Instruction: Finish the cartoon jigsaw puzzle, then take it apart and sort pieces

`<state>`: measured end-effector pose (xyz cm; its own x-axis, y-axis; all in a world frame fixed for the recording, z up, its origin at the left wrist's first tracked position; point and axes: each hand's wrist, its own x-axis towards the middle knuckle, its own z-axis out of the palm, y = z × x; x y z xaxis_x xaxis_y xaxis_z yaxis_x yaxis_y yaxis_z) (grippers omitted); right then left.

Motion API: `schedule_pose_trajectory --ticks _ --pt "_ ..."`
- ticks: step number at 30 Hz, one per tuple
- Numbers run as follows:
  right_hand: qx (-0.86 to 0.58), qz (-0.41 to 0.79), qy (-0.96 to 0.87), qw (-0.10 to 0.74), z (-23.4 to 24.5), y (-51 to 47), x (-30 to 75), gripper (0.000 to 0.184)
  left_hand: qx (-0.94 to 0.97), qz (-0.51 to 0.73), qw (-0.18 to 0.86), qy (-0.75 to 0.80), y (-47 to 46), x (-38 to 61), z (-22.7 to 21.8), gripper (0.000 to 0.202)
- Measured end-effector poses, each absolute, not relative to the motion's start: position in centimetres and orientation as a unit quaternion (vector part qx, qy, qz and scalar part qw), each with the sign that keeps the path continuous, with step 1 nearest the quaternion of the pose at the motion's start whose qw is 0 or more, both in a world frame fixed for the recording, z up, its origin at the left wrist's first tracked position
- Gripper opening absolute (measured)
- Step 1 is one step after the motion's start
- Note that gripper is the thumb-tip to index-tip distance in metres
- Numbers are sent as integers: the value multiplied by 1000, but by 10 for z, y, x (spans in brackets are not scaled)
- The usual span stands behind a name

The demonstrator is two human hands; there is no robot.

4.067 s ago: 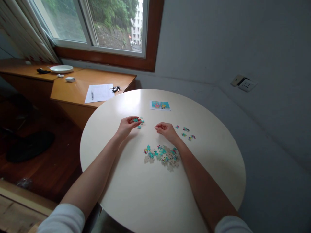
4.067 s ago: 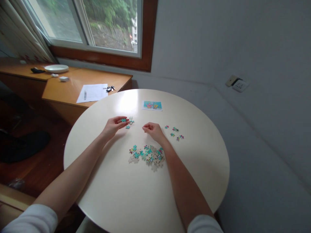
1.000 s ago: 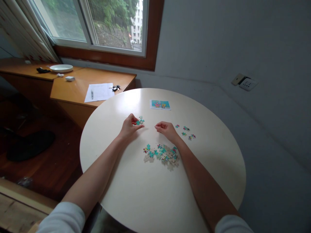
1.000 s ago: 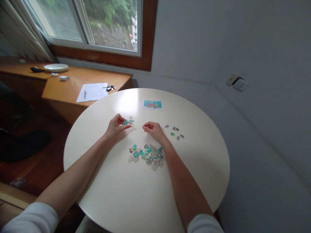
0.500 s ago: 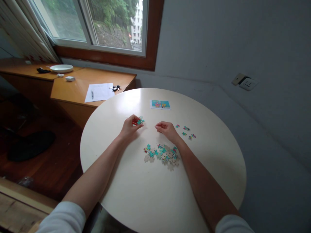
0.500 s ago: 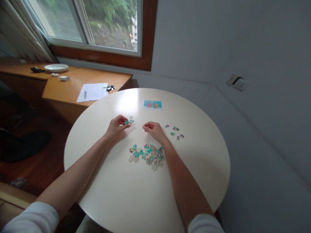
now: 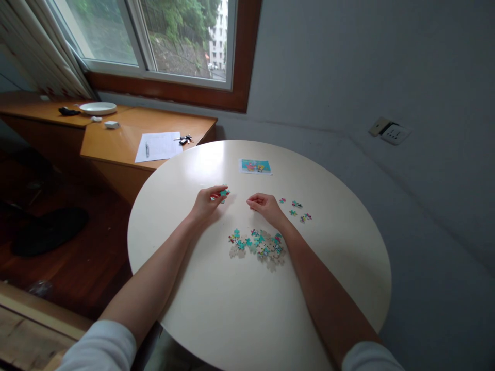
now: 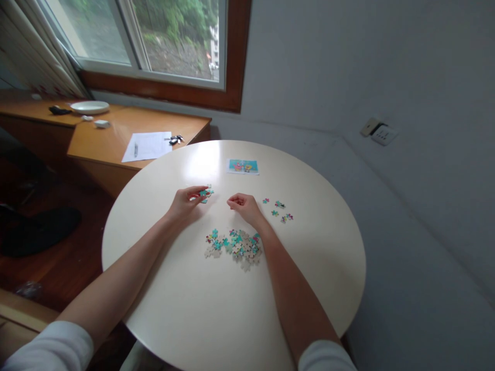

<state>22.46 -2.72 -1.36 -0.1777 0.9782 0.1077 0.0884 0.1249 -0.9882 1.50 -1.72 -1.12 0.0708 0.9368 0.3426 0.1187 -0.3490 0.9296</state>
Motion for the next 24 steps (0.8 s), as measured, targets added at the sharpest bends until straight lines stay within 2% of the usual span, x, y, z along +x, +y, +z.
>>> schedule_pose_trajectory --ticks 12,24 --pt "-450 490 -589 458 -12 -29 225 28 630 539 363 425 -20 16 -10 28" --pt "-446 497 -584 462 -12 -28 225 26 640 528 335 447 -22 17 -9 38"
